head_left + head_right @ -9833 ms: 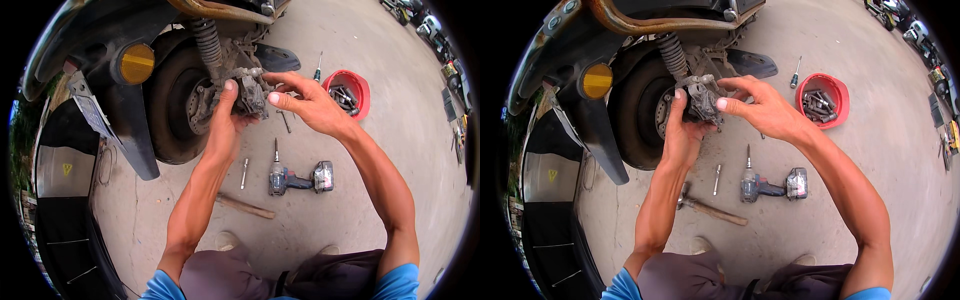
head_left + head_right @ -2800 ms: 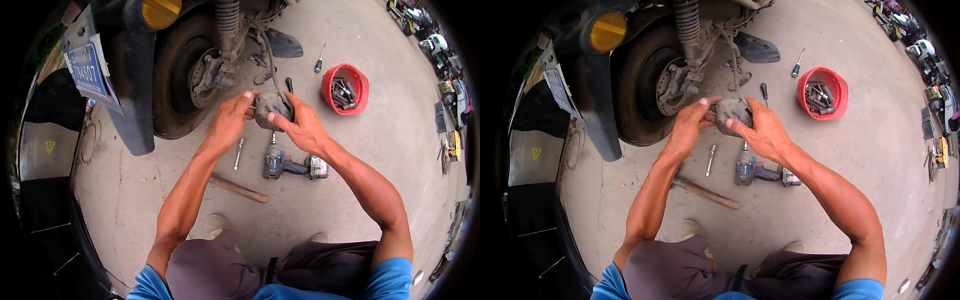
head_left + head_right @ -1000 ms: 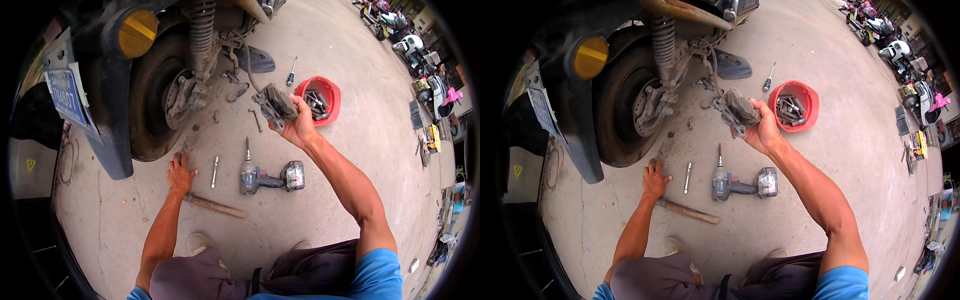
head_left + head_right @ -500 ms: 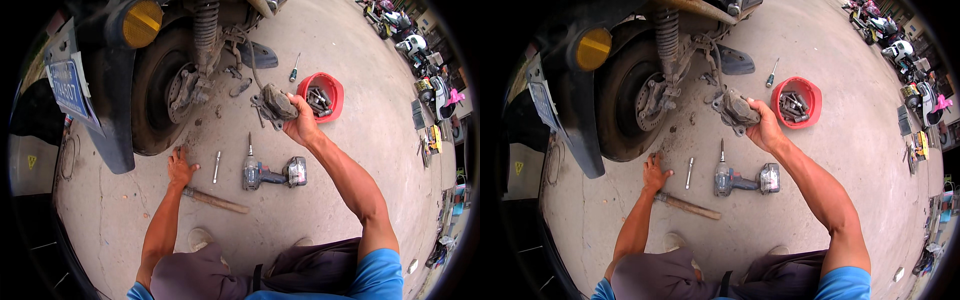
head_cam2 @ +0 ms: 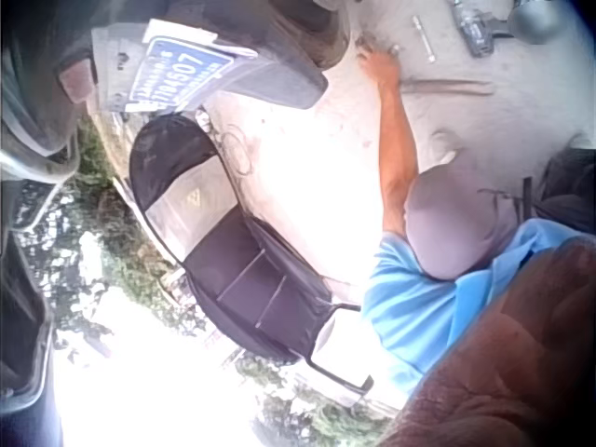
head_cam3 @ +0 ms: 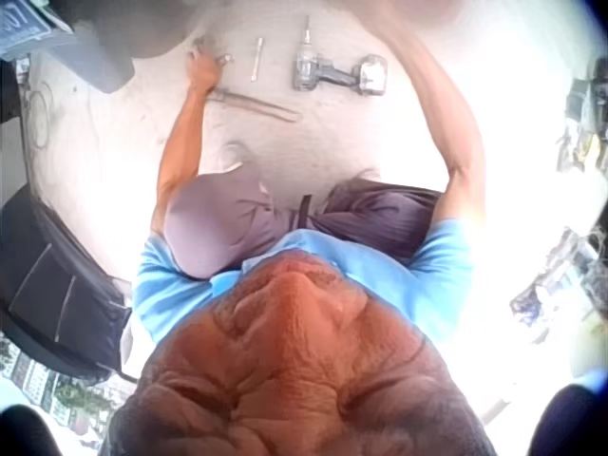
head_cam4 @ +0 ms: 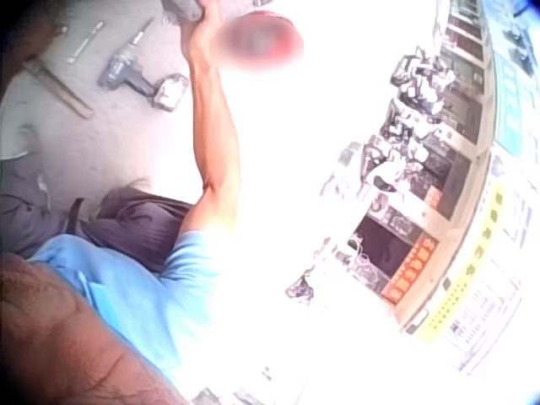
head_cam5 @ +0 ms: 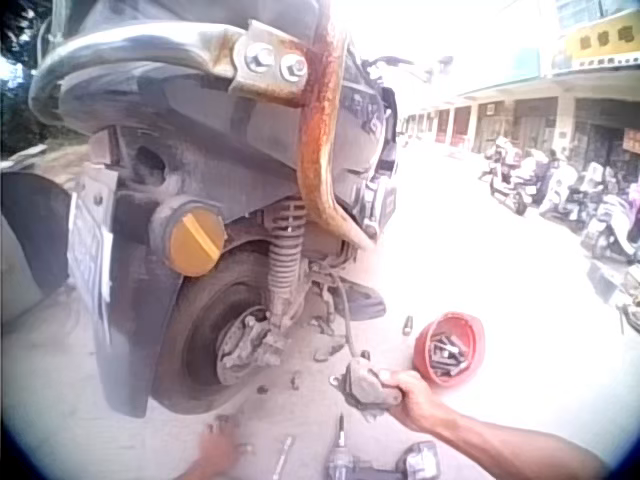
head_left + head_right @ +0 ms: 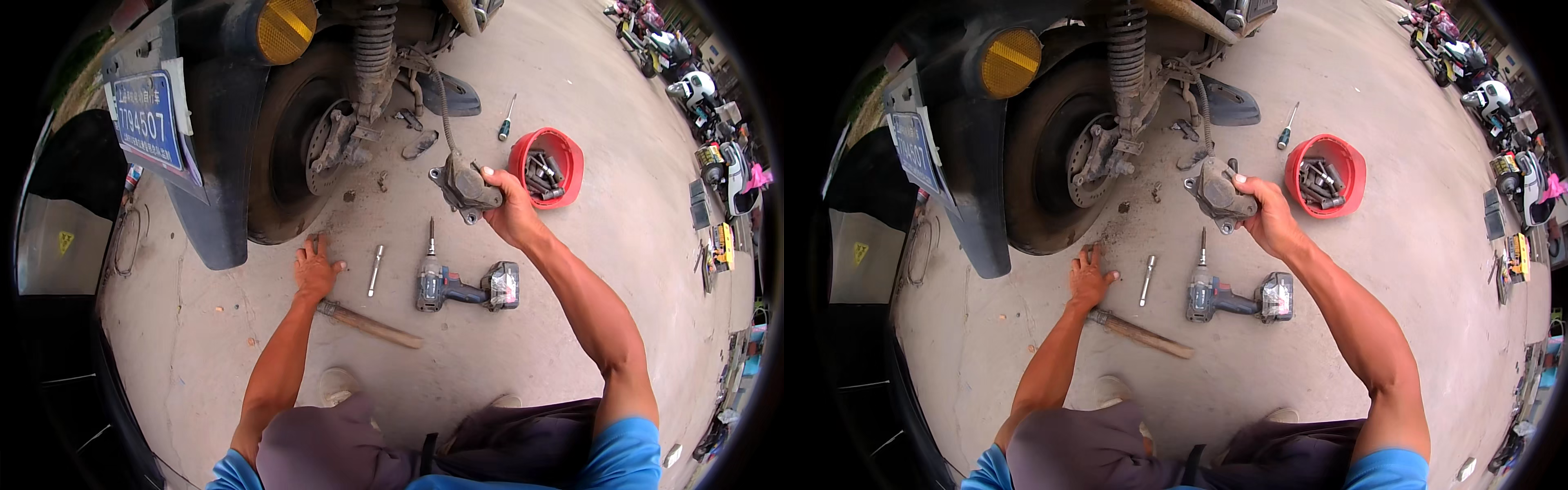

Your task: The person uses a hammer and a punch to remove a pin from a rear brake caliper assembly, then uses an impact driver to remove bolts, and finally handles the caliper and brake pads by hand.

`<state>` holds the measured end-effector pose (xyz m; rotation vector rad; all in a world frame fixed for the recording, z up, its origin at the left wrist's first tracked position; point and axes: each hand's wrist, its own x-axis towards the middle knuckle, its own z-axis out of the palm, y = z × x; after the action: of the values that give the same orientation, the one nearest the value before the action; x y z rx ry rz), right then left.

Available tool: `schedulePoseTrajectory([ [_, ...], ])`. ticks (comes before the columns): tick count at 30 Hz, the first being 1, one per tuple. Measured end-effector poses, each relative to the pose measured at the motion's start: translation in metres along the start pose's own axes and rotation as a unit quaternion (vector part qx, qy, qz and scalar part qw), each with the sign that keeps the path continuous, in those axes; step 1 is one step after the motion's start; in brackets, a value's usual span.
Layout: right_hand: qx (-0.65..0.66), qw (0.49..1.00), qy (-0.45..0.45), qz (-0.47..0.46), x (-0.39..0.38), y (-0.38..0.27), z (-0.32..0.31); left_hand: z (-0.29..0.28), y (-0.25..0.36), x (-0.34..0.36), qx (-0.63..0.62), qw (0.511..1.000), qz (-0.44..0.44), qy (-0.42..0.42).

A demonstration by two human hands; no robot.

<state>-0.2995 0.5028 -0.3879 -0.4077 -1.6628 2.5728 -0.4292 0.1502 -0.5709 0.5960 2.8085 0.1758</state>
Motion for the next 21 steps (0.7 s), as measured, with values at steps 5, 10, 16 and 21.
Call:
schedulePoseTrajectory([
  [5,-0.205,0.978,0.041,0.001,-0.010,-0.006,0.033,0.001,-0.003,0.001,-0.007,1.000,-0.009,0.006],
  [10,-0.434,0.900,0.043,-0.005,-0.010,-0.001,0.058,-0.005,-0.002,-0.004,-0.005,1.000,0.001,0.000],
  [16,-0.561,0.824,0.073,0.013,-0.005,0.008,0.070,-0.036,0.025,-0.017,-0.008,1.000,-0.017,-0.019],
  [21,-0.569,0.819,0.075,0.008,0.001,0.016,0.089,-0.041,0.022,-0.010,-0.233,0.957,0.106,0.138],
])
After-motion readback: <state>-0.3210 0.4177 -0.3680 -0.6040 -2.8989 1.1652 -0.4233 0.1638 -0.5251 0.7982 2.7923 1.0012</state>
